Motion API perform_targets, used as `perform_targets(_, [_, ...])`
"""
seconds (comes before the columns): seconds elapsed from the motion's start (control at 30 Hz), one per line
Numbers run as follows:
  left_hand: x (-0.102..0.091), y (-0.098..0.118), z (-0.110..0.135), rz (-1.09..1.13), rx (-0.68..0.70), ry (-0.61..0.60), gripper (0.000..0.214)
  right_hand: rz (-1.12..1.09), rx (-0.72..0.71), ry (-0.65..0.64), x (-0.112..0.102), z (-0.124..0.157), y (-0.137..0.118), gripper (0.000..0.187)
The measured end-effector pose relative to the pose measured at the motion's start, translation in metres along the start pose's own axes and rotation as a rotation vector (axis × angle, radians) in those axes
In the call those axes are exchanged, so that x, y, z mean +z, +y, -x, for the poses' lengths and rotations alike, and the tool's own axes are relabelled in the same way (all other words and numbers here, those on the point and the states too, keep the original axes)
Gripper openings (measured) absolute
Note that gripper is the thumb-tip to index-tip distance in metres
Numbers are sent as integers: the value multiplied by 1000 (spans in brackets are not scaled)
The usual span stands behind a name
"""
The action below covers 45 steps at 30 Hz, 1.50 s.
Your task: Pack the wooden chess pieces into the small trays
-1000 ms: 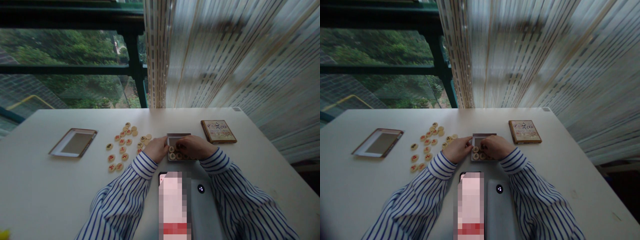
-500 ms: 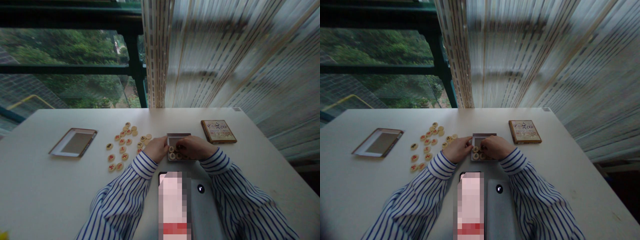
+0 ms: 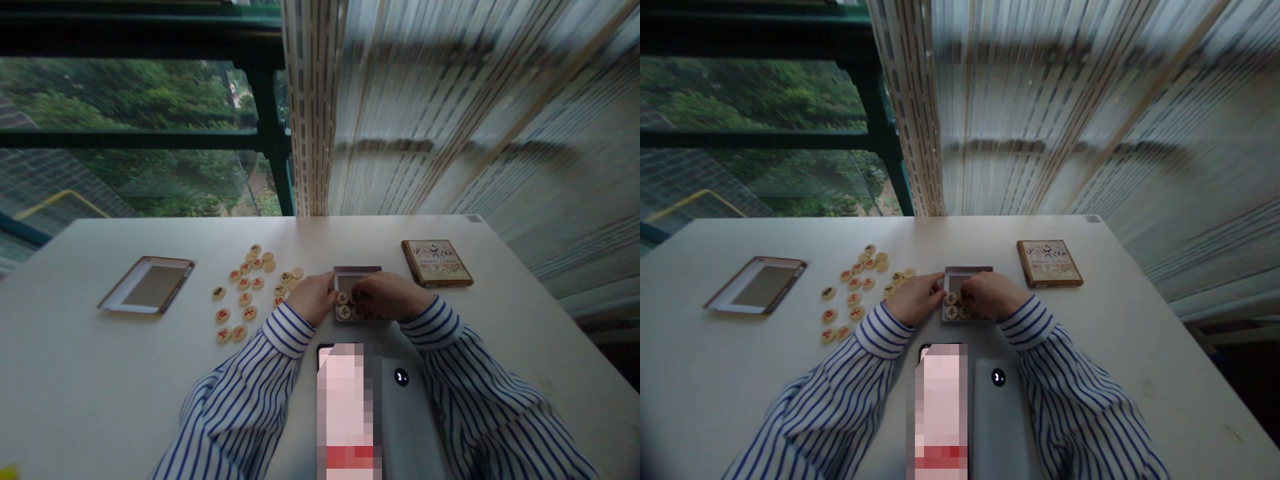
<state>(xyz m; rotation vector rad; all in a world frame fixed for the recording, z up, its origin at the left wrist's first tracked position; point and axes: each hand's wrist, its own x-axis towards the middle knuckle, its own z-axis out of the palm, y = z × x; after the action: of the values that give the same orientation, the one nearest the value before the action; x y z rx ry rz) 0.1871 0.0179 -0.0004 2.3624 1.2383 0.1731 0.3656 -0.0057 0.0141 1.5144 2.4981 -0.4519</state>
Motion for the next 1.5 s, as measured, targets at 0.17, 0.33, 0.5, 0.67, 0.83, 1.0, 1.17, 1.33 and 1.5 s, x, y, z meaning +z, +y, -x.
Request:
perform_targets(0.17, [0,0,0,1,-7,-5,28,7,9,-5,-1,1,-2,21])
perform_targets(0.33, [2,-2,-1,12,4,21,30,-1,1,-8,-4,2,-3,21])
perform_targets(0.5, [0,-1,0,27,4,-5,30,7,2,-11,-3,1,-3,21])
perform_targets(0.67, [-4,4,1,19,-28,-28,30,16,-3,-17,-2,0,-2,20])
perform_targets(0.83, [-2,2,0,24,-9,-10,32,9,-10,-12,-1,0,-2,20])
perform_targets(1.0, [1,-1,1,4,-10,24,35,13,12,19,0,2,0,22])
perform_targets(1.17, [-2,1,3,15,-18,37,38,10,-1,9,0,2,1,23])
perform_targets(1.33, [-1,4,3,-36,3,-8,32,17,8,26,2,2,1,24])
perform_targets(1.5, [-1,7,3,-58,4,-68,31,-6,-12,7,1,1,1,22])
